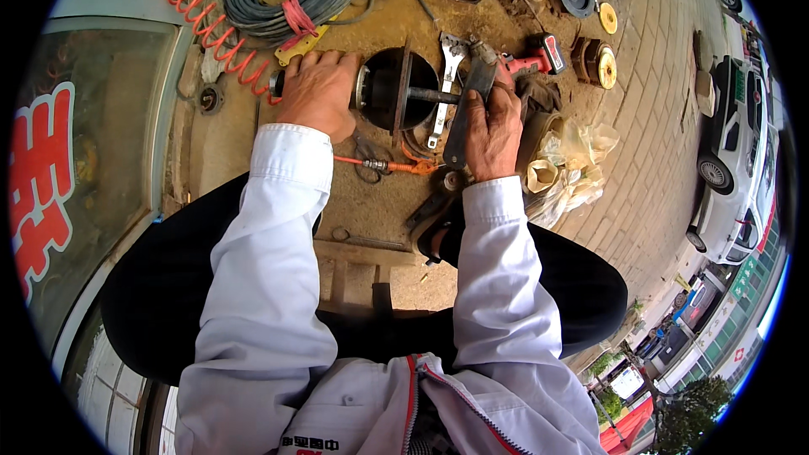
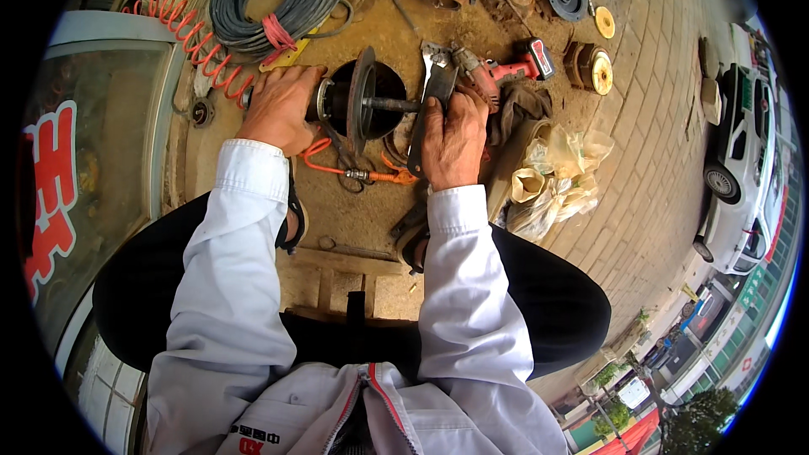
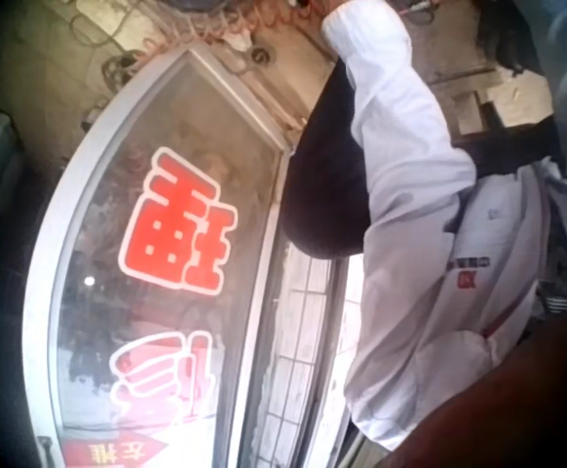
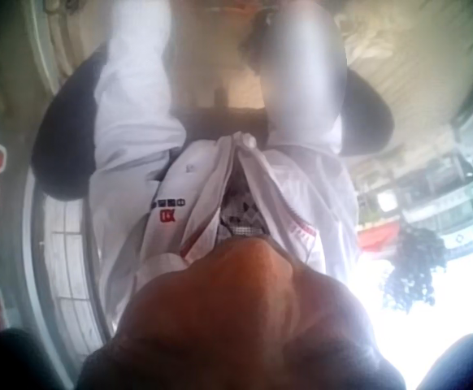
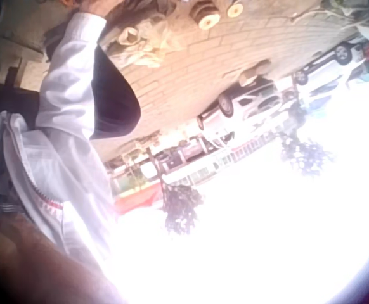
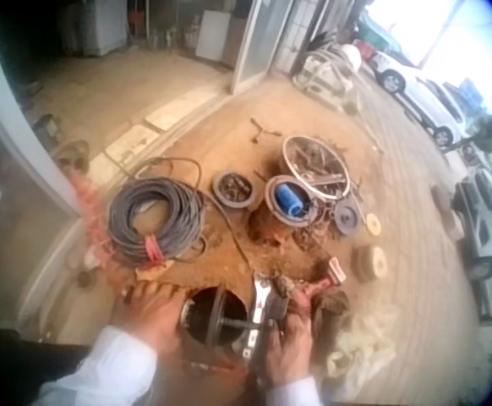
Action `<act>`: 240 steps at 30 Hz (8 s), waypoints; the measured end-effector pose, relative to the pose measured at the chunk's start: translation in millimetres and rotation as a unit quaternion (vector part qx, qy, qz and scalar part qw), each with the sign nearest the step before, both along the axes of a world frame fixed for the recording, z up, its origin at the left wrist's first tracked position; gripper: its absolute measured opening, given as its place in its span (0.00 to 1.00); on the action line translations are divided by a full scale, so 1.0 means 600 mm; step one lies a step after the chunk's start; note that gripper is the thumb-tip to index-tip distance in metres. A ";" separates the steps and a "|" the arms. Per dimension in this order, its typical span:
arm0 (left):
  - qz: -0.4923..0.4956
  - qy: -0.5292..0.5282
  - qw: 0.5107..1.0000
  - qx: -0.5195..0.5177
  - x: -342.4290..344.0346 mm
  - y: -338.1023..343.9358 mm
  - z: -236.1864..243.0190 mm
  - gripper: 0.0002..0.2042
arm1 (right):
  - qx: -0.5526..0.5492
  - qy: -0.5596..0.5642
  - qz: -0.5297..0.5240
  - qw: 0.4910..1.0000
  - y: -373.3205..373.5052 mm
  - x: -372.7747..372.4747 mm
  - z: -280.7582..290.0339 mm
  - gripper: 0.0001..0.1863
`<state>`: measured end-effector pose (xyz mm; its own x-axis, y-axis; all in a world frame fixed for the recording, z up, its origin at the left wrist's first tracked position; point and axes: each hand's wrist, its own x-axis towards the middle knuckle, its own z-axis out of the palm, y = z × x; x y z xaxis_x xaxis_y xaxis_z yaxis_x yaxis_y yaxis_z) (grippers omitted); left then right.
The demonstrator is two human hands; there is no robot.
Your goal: The person is sitting on the ground and using a wrench to tighten a bolt on a mechanical part. They repeatedly adjust the wrench and the part, ensuring the bolt is securely fastened.
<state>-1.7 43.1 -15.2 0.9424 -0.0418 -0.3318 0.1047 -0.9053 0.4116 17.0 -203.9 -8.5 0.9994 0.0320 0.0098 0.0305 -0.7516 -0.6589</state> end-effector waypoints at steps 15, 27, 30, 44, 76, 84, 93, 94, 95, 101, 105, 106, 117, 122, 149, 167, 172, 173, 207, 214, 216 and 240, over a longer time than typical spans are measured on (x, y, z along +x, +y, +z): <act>0.077 -0.116 0.982 0.129 -0.011 -0.058 -0.020 0.28 | 0.082 0.125 -0.074 0.986 0.041 -0.078 0.063 0.11; 0.103 -0.181 0.971 0.122 -0.019 -0.062 -0.032 0.21 | 0.067 0.057 -0.037 0.995 0.082 -0.062 -0.004 0.11; 0.105 -0.191 0.969 0.117 -0.018 -0.062 -0.033 0.14 | 0.043 0.059 -0.043 0.996 0.073 -0.096 -0.004 0.10; 0.101 -0.209 0.967 0.104 -0.014 -0.058 -0.027 0.17 | -0.011 0.056 0.000 0.998 0.072 -0.050 -0.009 0.06; 0.108 -0.213 0.964 0.119 -0.015 -0.063 -0.038 0.14 | 0.039 0.044 -0.042 0.997 0.062 -0.047 -0.023 0.13; 0.094 -0.146 0.979 0.108 -0.007 -0.058 -0.022 0.20 | 0.277 0.123 -0.160 0.939 0.016 -0.126 -0.026 0.11; 0.070 -0.129 0.983 0.110 0.003 -0.049 -0.023 0.26 | 0.000 0.318 0.036 0.948 -0.073 -0.231 -0.269 0.13; 0.065 -0.122 0.984 0.112 0.005 -0.052 -0.021 0.27 | 0.016 0.307 -0.018 0.951 -0.090 -0.233 -0.298 0.14; 0.063 -0.114 0.984 0.120 0.005 -0.052 -0.020 0.27 | 0.024 0.298 -0.118 0.947 -0.102 -0.208 -0.305 0.16; 0.070 -0.128 0.980 0.138 0.001 -0.052 -0.023 0.26 | -0.188 0.019 -0.305 0.934 -0.247 0.012 -0.295 0.27; 0.060 -0.118 0.982 0.131 0.004 -0.058 -0.020 0.25 | -0.201 0.106 -0.272 0.935 -0.320 0.070 -0.327 0.28; 0.064 -0.145 0.980 0.120 0.002 -0.059 -0.020 0.25 | -0.173 0.062 -0.258 0.948 -0.345 0.061 -0.353 0.27; 0.068 -0.121 0.983 0.121 0.004 -0.048 -0.018 0.24 | 0.409 -0.034 -0.204 0.889 -0.147 0.072 0.064 0.12; 0.072 -0.111 0.985 0.114 0.006 -0.049 -0.018 0.23 | 0.155 0.137 0.090 0.974 -0.039 0.048 0.119 0.07; 0.085 -0.145 0.980 0.110 0.008 -0.055 -0.022 0.20 | 0.076 0.516 0.344 0.781 0.030 0.207 -0.009 0.20; 0.082 -0.136 0.981 0.115 0.008 -0.060 -0.022 0.22 | 0.064 0.549 0.340 0.761 0.031 0.201 -0.015 0.21; 0.088 -0.135 0.979 0.122 0.003 -0.054 -0.018 0.22 | -0.213 -0.080 0.446 0.866 0.030 0.064 0.006 0.24; 0.092 -0.140 0.978 0.121 0.004 -0.051 -0.018 0.22 | -0.228 -0.227 0.426 0.846 0.033 0.048 -0.009 0.25; 0.096 -0.164 0.976 0.110 0.003 -0.051 -0.026 0.19 | -0.232 -0.211 0.482 0.818 0.016 0.063 -0.011 0.22; 0.082 -0.142 0.981 0.100 0.012 -0.059 -0.017 0.18 | 0.088 0.518 0.309 0.793 0.019 0.194 -0.022 0.23; 0.083 -0.150 0.979 0.113 0.009 -0.059 -0.021 0.19 | 0.110 0.511 0.325 0.789 0.028 0.194 -0.022 0.25; 0.083 -0.137 0.980 0.121 0.006 -0.054 -0.019 0.21 | -0.233 0.251 0.187 0.921 -0.265 0.204 0.148 0.17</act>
